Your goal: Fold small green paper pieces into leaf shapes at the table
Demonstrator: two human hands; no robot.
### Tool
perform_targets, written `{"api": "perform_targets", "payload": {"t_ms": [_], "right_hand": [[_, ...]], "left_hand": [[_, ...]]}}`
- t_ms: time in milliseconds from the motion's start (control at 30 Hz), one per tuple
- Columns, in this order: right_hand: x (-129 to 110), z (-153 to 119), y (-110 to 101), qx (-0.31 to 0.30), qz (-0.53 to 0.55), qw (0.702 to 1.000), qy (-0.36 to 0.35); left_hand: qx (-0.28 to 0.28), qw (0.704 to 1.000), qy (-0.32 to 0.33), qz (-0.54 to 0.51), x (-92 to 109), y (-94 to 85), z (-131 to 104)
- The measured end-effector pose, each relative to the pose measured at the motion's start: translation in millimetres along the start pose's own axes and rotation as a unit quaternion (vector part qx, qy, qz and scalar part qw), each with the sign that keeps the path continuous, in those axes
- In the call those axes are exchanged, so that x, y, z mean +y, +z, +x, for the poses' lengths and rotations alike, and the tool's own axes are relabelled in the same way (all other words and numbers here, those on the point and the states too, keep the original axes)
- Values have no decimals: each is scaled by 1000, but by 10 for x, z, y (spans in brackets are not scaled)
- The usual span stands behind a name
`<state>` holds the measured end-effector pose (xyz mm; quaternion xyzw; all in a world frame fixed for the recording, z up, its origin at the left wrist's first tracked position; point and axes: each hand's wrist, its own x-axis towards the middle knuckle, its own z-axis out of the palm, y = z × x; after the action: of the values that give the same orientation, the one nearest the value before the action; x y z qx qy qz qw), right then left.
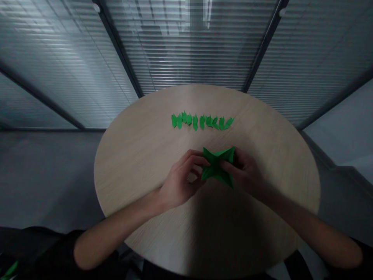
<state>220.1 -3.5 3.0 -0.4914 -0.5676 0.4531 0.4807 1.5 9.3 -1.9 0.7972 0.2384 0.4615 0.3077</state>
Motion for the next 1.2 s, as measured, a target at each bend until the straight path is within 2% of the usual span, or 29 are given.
{"api": "perform_targets", "payload": {"t_ms": [133,367,500,667,800,967,1200], "right_hand": [[-60,-43,28,-1,-25,999,-30],[-54,-73,9,-11,-36,996,-77],[-53,-93,-8,17,-46,997,-66],[-89,-86,-13,15,-56,996,-70],[-97,-60,-2,12,-71,992,-108],[-31,-53,9,11,-124,984,-131],[44,-91,4,-29,-198,958,-207]], "left_hand": [[17,998,36,44,0,-24,-2],[36,993,59,93,13,-49,-8],[43,991,73,107,21,-32,1],[47,989,96,106,78,-28,26],[37,994,68,82,124,-54,30],[72,995,51,37,103,-41,30],[15,989,78,128,56,23,28]]}}
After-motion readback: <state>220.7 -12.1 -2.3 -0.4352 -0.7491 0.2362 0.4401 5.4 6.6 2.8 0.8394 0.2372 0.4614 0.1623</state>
